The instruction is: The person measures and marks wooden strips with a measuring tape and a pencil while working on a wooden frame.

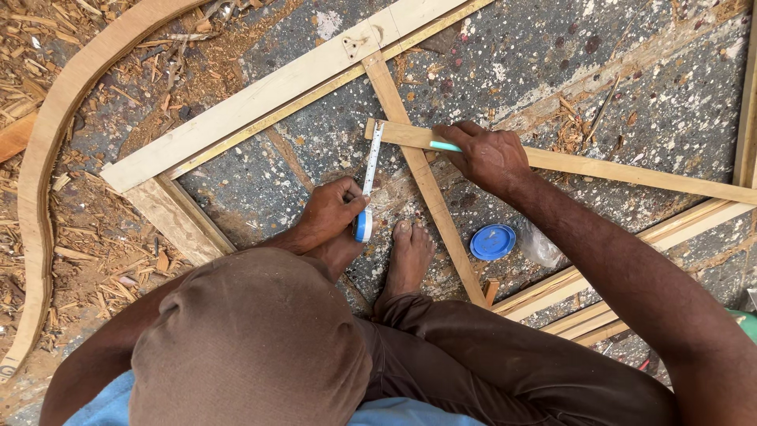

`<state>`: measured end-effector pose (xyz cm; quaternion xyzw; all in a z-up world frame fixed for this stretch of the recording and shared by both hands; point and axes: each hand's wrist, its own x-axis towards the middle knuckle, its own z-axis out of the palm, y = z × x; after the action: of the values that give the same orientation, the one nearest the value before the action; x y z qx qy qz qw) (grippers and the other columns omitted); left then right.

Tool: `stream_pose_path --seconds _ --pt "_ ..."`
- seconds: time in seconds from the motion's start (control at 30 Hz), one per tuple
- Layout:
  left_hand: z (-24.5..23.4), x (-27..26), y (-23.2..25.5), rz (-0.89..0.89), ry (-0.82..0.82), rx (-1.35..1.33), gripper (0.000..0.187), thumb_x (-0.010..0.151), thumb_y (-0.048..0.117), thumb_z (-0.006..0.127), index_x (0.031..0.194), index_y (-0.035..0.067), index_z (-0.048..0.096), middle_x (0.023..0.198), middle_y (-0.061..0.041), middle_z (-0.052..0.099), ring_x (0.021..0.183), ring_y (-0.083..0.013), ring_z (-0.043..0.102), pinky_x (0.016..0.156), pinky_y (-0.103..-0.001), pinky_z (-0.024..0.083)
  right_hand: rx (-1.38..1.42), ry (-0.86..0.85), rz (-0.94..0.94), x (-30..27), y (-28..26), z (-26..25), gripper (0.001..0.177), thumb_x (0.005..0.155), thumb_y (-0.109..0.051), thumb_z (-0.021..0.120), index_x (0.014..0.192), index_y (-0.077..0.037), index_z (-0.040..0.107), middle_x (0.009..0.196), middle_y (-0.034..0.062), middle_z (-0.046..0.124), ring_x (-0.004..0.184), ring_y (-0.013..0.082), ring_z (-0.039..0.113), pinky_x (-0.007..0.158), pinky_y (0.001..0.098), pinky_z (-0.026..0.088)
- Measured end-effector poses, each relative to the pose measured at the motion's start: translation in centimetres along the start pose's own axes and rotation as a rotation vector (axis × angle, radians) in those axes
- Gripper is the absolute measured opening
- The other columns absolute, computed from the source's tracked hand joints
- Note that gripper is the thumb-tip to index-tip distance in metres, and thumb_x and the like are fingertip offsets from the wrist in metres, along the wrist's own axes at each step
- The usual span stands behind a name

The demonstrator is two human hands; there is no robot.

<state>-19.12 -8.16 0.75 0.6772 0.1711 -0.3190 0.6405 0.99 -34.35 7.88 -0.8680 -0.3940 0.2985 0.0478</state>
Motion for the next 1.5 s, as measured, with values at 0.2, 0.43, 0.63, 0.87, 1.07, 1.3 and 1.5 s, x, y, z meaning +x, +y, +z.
stream_pose_path --seconds 0.2,0.43,0.63,0.87,1.07,1.3,1.5 --pt "-0.1 0.4 -0.7 0.030 0.001 0.135 0.015 0.098 0.020 0.069 0.095 0.006 0.066 0.087 -0.007 0.073 0.080 -0.0144 0.074 0.071 -0.031 0.062 -0.003 -0.011 0.004 0.0 0.1 0.0 0.048 0.094 -0.031 0.072 0.139 -0.020 0.060 0.124 0.0074 0.072 0.076 0.0252 0.076 0.056 0.0402 0.062" --pt "-0.1 0.0 0.3 0.076 0.038 0.084 0.013 0.098 0.017 0.068 0.097 0.005 0.066 0.087 -0.008 0.072 0.078 -0.0149 0.075 0.066 -0.032 0.064 0.021 -0.007 0.007 0.0 0.2 0.0 0.048 0.093 -0.030 0.073 0.138 -0.020 0.061 0.125 0.0073 0.072 0.076 0.0264 0.076 0.058 0.0411 0.063" --pt "-3.8 2.8 4.5 0.284 0.263 0.124 0.007 0.098 0.015 0.066 0.099 0.009 0.069 0.082 -0.004 0.071 0.064 -0.0120 0.068 0.050 -0.029 0.058 0.122 0.143 0.002 0.2 -0.7 -1.0 0.044 0.097 -0.027 0.073 0.138 -0.017 0.060 0.125 0.0092 0.072 0.077 0.0234 0.076 0.064 0.0406 0.064" --pt "-9.6 9.9 11.3 0.698 0.366 0.536 0.008 0.100 0.011 0.064 0.098 0.007 0.071 0.083 -0.005 0.065 0.066 -0.0137 0.059 0.058 -0.034 0.051 -0.238 0.396 -0.001 4.0 -0.3 -7.4 0.063 0.097 -0.025 0.079 0.155 -0.018 0.055 0.155 0.0189 0.047 0.062 0.0082 0.058 0.036 0.0208 0.046" --pt "-8.5 12.1 13.3 0.659 0.288 0.479 0.006 0.095 0.009 0.068 0.095 0.003 0.070 0.082 -0.007 0.064 0.069 -0.0158 0.062 0.063 -0.038 0.054 -0.074 0.383 -0.185 10.4 1.9 -7.0 0.012 0.111 -0.029 0.080 0.113 -0.019 0.076 0.102 0.0004 0.074 0.080 0.0091 0.068 0.064 0.0279 0.057" --pt "-11.2 12.0 10.9 0.569 0.357 0.559 0.006 0.090 0.010 0.077 0.090 0.007 0.071 0.084 -0.004 0.065 0.079 -0.0156 0.063 0.073 -0.036 0.053 0.043 0.473 -0.052 12.4 6.9 -6.2 0.006 0.109 -0.023 0.079 0.111 -0.018 0.083 0.102 0.0045 0.077 0.082 0.0132 0.072 0.066 0.0267 0.063" --pt "-12.2 11.0 8.4 0.457 0.474 0.556 0.013 0.093 0.022 0.084 0.090 0.012 0.077 0.082 -0.004 0.057 0.084 -0.0188 0.051 0.076 -0.039 0.045 0.062 0.522 -0.066 13.6 10.3 -5.7 0.005 0.109 -0.018 0.079 0.107 -0.015 0.082 0.113 0.0052 0.077 0.096 0.0147 0.075 0.079 0.0264 0.065"
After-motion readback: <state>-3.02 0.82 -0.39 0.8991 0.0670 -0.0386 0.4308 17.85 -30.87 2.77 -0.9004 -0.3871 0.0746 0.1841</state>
